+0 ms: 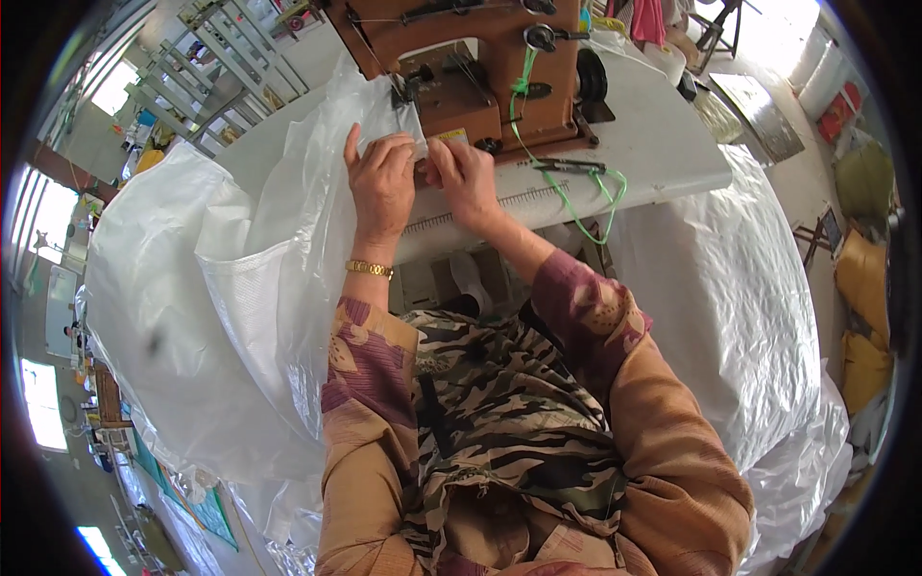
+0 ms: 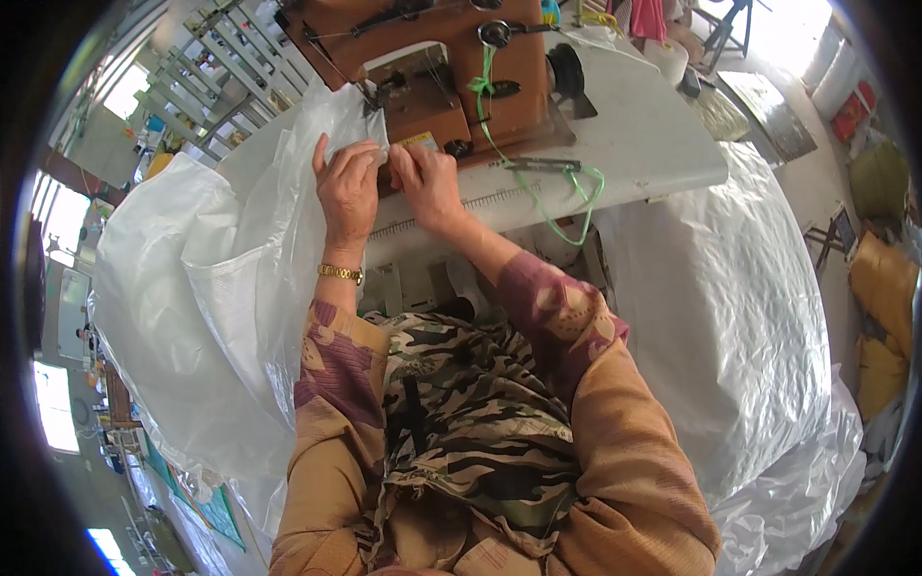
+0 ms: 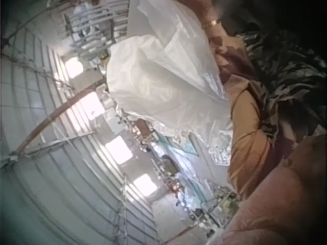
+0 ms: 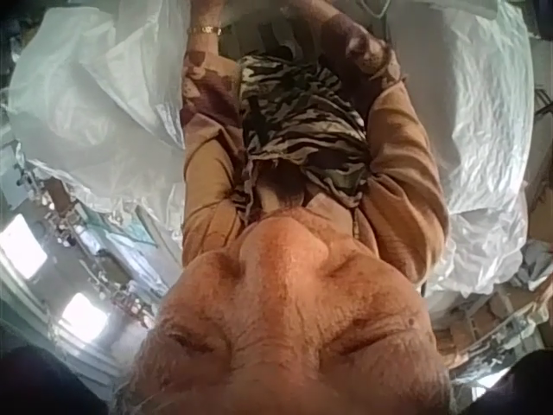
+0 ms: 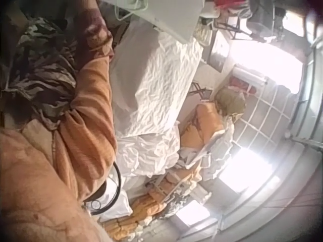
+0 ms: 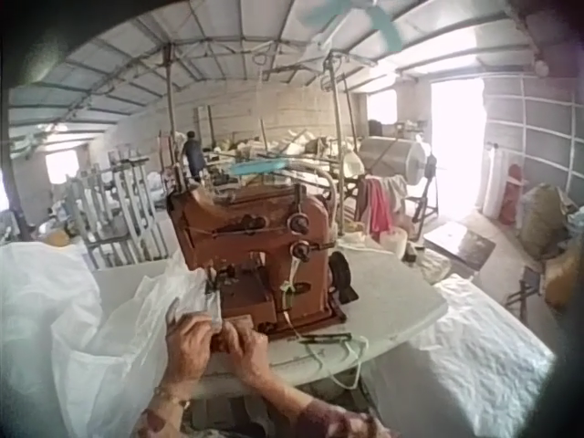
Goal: The person aligns and folds the edges of a plastic liner by hand, stitches the seam using a sewing machine, and then rearranges and folds the large plastic sheet by hand.
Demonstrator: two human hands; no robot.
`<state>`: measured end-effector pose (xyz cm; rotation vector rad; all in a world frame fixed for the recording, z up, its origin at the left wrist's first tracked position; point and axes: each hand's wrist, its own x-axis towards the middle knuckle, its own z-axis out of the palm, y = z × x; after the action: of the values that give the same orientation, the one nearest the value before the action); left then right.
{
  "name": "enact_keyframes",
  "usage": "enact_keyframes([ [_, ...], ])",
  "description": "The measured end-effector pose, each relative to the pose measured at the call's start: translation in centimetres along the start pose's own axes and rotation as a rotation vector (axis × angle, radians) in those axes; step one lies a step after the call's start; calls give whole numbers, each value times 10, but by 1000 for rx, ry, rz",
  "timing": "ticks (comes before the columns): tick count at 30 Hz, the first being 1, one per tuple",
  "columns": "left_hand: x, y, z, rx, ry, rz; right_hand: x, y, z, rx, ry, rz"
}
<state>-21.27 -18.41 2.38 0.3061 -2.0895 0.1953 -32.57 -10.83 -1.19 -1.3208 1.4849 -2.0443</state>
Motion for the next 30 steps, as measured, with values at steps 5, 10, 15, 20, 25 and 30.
enact_keyframes([
  [5, 8, -8, 5, -107, 37, -126, 9, -14, -15, -585, 115, -737],
  [10, 7, -12, 4, -205, 36, -218, 40, -13, -12, -732, 14, -700],
  [15, 9, -17, 0, -472, -59, -483, 50, -4, -15, -757, -191, -715],
  [20, 12, -18, -2, -663, -59, -567, 50, 4, -10, -702, -78, -766],
  [25, 13, -22, -5, -662, -68, -520, 51, 8, -8, -707, -64, -742],
  [30, 20, -28, -7, -819, -147, -723, 50, 9, -9, -632, -40, -764],
])
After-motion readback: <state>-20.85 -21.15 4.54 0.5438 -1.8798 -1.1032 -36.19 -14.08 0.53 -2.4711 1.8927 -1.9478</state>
